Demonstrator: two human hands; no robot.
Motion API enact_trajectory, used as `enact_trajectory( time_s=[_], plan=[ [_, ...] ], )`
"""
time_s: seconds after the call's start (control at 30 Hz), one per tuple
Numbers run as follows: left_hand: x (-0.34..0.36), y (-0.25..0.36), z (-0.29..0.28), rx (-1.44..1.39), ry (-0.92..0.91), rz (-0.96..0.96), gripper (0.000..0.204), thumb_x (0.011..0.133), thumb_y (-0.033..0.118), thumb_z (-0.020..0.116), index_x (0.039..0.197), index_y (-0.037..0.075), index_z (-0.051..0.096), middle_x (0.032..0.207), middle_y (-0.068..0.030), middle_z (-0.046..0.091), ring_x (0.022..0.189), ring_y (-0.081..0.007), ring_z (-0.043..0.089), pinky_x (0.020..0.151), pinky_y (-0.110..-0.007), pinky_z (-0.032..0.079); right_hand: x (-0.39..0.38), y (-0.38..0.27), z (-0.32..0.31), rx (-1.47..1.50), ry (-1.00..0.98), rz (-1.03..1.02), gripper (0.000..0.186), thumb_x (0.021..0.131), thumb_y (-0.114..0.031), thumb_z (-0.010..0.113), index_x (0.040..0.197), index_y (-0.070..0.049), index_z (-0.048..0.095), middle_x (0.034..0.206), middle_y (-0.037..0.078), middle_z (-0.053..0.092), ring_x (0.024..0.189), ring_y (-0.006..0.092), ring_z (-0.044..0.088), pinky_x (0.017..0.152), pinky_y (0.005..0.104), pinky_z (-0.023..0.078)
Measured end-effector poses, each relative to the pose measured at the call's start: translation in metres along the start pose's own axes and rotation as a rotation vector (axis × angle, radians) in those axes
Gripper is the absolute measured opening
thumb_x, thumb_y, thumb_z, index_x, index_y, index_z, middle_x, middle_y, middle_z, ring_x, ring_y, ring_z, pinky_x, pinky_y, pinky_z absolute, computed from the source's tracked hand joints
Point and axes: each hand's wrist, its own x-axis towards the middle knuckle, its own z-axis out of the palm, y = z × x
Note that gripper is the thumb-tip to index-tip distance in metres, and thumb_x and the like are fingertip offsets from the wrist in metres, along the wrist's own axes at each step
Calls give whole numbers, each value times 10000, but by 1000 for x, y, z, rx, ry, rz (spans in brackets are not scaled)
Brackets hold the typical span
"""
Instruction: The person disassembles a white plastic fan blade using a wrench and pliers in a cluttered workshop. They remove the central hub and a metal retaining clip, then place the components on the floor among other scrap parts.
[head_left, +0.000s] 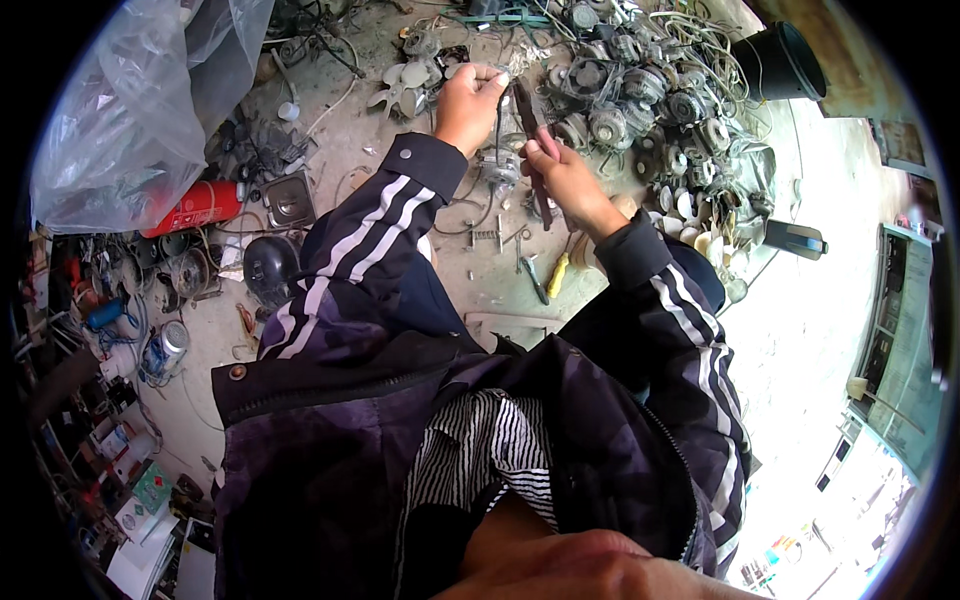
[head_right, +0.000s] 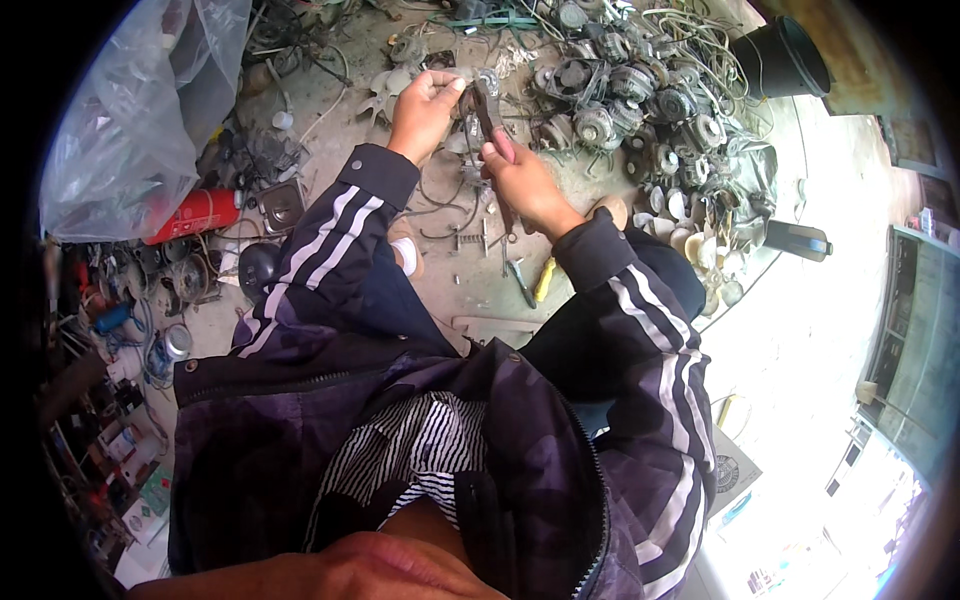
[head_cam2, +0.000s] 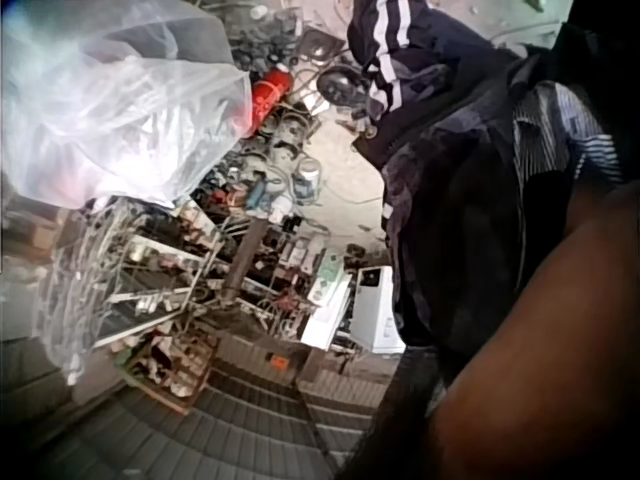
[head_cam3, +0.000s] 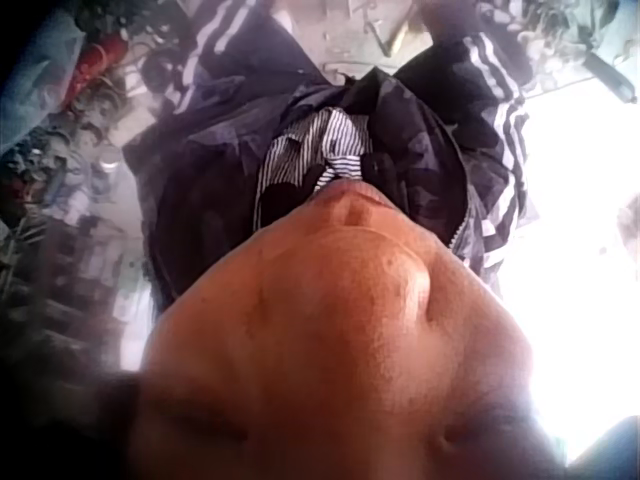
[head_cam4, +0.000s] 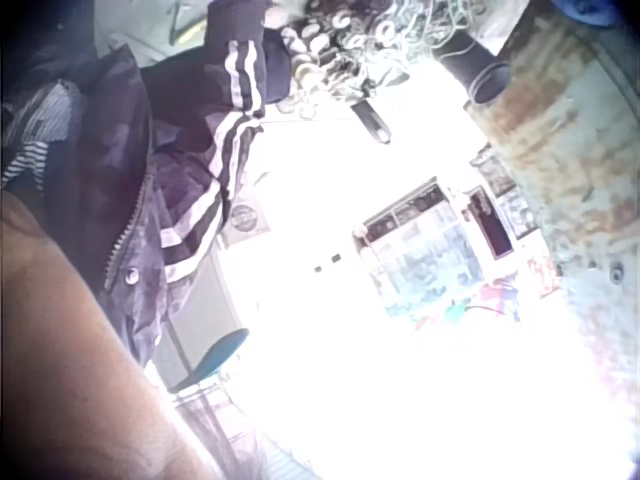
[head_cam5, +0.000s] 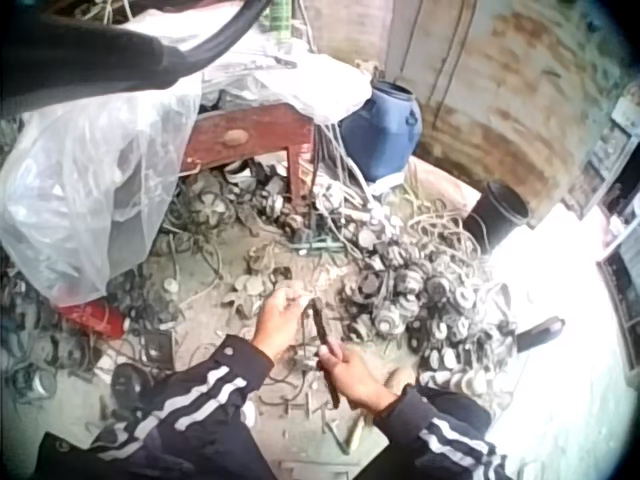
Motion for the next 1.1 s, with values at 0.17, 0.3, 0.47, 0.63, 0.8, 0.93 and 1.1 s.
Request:
enact_trajectory(
  time_s=[0.17,0.3,0.47,0.63,0.8,0.93,1.1],
  plan=[
    [3,2,0,-80,100,-33,159,857,132,649,921,-2,591,790,-51,632,684,-99,568,628,-251,466,-6,-10,18,190,-34,79,308,962,-341,485,999,-43,552,798,-2,560,664,86,466,630,231,392],
    [4,-2,5,-269,133,-76,115,866,74,617,920,-8,557,817,-71,647,699,-111,580,648,-245,473,-4,-4,22,232,-76,115,304,961,-372,486,1010,-81,558,812,-38,576,602,55,471,540,205,362],
    [6,-6,-1,-298,127,-148,106,915,94,571,959,10,522,916,-91,643,761,-145,613,673,-286,501,-6,-5,29,323,-181,130,284,968,-350,475,1000,-78,549,808,-25,571,543,69,459,498,200,360],
    [6,-6,11,-270,118,-193,85,904,81,574,931,18,524,867,-86,657,705,-120,593,589,-253,470,-10,0,39,270,-25,112,274,971,-341,461,989,-82,548,791,-27,563,556,72,458,504,216,362],
    [18,-35,0,-402,230,-177,84,892,77,586,928,22,535,841,-85,662,658,-108,579,566,-242,452,-31,15,70,297,23,79,256,968,-314,473,957,-68,543,760,-12,545,572,74,433,519,223,350],
    [14,-33,0,-402,161,-227,85,886,83,598,938,37,550,868,-62,654,736,-113,602,623,-238,460,-42,15,56,368,-23,106,245,973,-327,456,945,-94,526,771,-21,547,549,74,418,491,230,337],
    [4,-42,7,-383,190,-280,100,879,62,591,944,20,527,874,-77,650,730,-130,617,624,-256,464,-58,34,63,344,-35,121,321,968,-322,465,1118,-38,462,842,56,534,524,157,496,362,312,425]
  ],
)
